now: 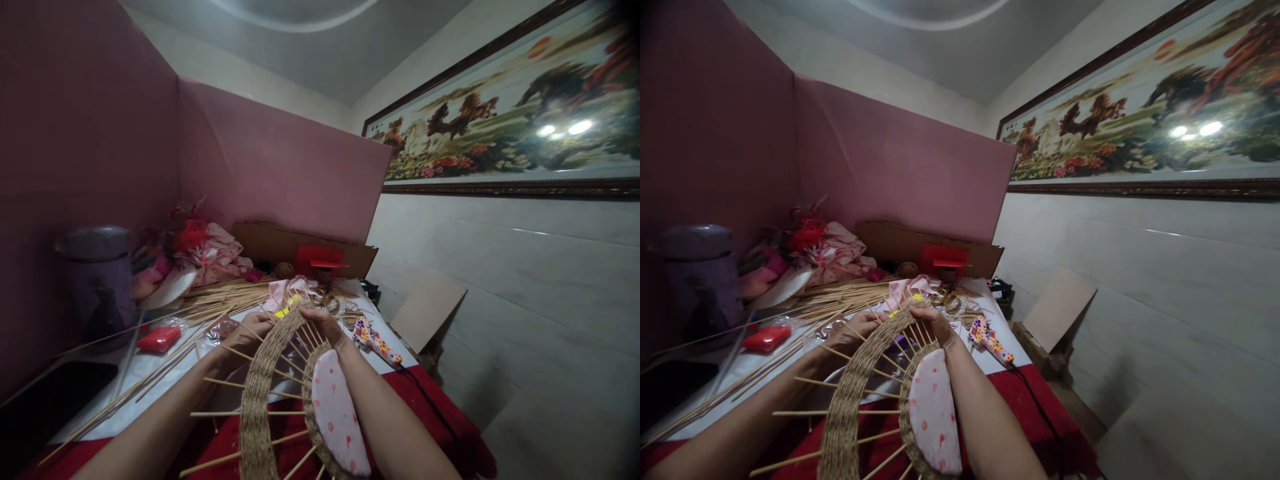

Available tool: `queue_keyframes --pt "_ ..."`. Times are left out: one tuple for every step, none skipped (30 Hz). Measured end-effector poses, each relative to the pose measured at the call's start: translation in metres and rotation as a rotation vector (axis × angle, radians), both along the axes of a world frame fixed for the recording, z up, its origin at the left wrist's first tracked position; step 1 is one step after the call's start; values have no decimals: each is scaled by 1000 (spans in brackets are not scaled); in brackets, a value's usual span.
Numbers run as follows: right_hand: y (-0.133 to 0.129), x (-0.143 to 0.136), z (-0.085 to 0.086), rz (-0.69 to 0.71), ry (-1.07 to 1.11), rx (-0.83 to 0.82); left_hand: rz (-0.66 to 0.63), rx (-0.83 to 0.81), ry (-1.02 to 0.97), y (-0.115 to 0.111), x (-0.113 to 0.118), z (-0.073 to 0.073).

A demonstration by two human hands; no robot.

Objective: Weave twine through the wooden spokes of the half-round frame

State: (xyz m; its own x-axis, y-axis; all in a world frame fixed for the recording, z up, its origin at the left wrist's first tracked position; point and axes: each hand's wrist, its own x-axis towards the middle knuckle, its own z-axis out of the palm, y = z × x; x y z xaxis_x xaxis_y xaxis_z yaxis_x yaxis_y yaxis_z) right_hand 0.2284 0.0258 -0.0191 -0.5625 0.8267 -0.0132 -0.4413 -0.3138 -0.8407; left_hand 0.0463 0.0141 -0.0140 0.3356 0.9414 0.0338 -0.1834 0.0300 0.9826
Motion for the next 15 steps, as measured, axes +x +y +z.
queue_keyframes --pt "-1 0 1 3 2 -8 -11 1 -1 -1 0 0" --pt "-1 0 1 6 4 -14 -24 2 -2 -1 0 0" --pt "-1 0 2 4 8 -16 -37 1 -4 -1 0 0" --pt "-1 0 2 -1 13 -11 -48 1 -7 -2 0 0" --pt "0 0 3 -11 18 0 -53 0 -9 -2 0 0" --pt "0 0 3 -24 24 16 -56 1 -10 -2 0 0" --pt "1 0 3 -39 31 32 -56 2 -7 -2 1 -1" --pt "2 0 3 -49 39 45 -54 3 -2 -1 1 -1" --pt "3 0 3 -53 46 53 -52 5 5 -1 1 -1" --pt "4 0 2 -54 53 58 -50 9 11 -1 1 -1" --pt "4 1 2 -54 60 61 -48 15 14 -1 0 -1" --pt "5 1 2 -55 64 63 -47 22 14 -1 -1 -1" --pt "5 1 2 -61 66 64 -51 30 11 -2 -1 0" --pt "5 1 2 -70 67 66 -59 38 7 -2 -2 2" --pt "6 2 1 -81 68 69 -69 45 4 -3 -3 3"
